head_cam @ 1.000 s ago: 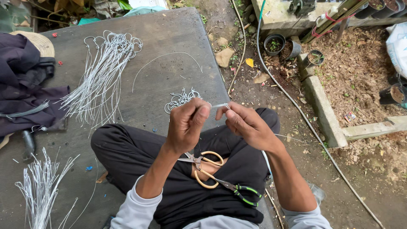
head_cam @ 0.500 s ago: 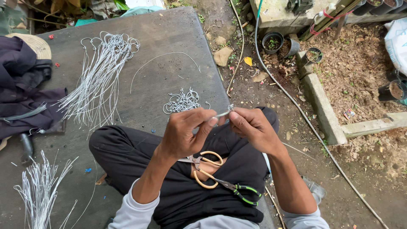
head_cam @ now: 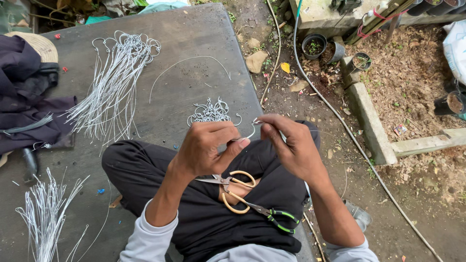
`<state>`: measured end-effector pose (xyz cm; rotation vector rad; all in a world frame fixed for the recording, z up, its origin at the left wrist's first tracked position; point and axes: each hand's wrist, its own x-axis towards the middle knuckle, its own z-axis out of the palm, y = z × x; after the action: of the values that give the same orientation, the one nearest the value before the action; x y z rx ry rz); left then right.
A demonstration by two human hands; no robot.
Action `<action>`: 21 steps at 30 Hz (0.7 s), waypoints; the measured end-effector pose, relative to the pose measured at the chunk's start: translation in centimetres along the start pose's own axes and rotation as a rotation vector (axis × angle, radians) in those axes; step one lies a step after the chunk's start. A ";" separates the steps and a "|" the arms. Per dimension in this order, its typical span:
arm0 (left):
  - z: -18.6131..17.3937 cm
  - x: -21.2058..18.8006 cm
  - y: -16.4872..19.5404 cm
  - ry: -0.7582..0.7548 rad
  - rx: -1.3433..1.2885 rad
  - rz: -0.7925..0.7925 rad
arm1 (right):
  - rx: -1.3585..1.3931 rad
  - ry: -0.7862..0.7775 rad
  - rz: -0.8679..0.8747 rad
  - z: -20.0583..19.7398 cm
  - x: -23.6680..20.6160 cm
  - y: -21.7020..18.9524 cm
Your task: The person sits on a ground mat and cuts lengths of wire from a coil using scissors, then bends the cut pieces by hand into hooked shapes, adding them to a pile of finished wire hooks on the mat.
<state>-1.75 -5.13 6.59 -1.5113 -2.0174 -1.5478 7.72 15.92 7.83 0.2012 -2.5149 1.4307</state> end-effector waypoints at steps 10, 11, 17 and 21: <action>-1.5 0.6 -3.4 -0.182 -0.647 -0.172 | 0.748 -0.570 0.324 -2.0 -0.4 0.8; -1.2 0.6 -3.5 -0.181 -0.741 -0.191 | 0.653 -0.532 0.242 -2.1 -0.4 0.7; -0.2 0.6 -3.7 -0.131 -0.945 -0.219 | 0.490 -0.312 0.057 -1.8 -0.9 -0.4; 0.5 0.9 -3.8 -0.100 -1.047 -0.205 | 0.382 -0.307 -0.017 -1.8 -0.7 -0.9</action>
<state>-4.97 -3.93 4.64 -1.6758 -1.4332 -2.9263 8.89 17.06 9.25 0.5456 -2.4241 1.9966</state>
